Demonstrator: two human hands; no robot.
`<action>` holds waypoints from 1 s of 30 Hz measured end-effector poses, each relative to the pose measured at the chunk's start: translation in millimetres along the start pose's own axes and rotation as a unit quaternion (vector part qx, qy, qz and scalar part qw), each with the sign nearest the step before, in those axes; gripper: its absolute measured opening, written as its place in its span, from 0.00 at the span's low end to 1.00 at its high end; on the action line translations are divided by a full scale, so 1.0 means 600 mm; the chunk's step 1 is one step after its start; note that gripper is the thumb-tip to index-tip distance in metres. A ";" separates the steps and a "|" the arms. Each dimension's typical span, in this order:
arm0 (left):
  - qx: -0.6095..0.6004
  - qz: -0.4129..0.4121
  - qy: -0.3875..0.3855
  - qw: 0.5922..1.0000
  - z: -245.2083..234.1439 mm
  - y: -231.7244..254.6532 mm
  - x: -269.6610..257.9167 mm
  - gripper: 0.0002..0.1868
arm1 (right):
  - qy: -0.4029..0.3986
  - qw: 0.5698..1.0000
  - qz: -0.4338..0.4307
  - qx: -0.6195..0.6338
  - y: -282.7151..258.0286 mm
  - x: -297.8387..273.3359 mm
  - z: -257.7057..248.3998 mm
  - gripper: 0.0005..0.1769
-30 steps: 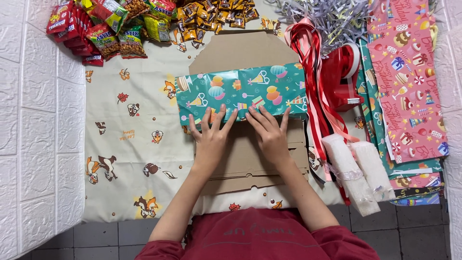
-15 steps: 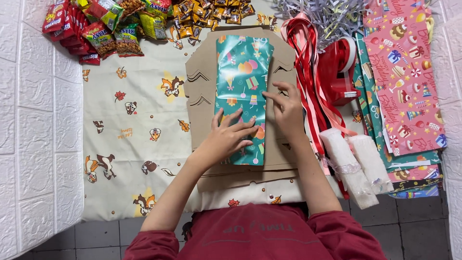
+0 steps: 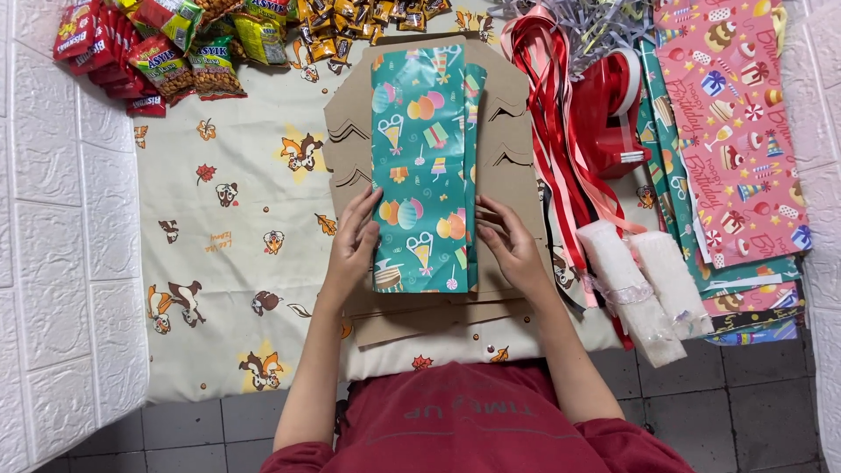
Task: Wrapping a cardboard box with patterned green wrapping paper
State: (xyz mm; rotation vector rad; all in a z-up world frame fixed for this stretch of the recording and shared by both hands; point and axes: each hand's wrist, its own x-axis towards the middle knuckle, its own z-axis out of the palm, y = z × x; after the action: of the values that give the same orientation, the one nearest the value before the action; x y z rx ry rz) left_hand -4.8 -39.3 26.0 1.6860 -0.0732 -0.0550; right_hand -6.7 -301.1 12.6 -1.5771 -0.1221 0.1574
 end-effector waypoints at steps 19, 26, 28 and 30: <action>0.268 -0.007 -0.033 0.963 0.065 0.065 0.010 0.22 | 0.117 0.982 -0.080 -0.129 -0.009 0.013 0.022 0.16; 0.488 0.301 0.039 0.818 0.072 -0.048 0.012 0.17 | 0.163 0.979 -0.047 -0.112 -0.001 -0.084 0.016 0.12; 0.484 0.295 0.026 0.823 0.070 -0.023 -0.001 0.17 | 0.170 0.985 0.016 -0.008 0.002 -0.114 0.034 0.09; 0.447 0.264 -0.038 0.854 0.065 0.007 -0.014 0.24 | 0.061 0.968 0.145 0.196 0.000 -0.136 0.061 0.09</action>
State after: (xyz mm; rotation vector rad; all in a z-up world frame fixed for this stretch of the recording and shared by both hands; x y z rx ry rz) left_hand -16.4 -78.1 25.9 2.5323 -0.7148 0.3846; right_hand -93.6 -279.6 14.4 -1.1978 0.2264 0.2941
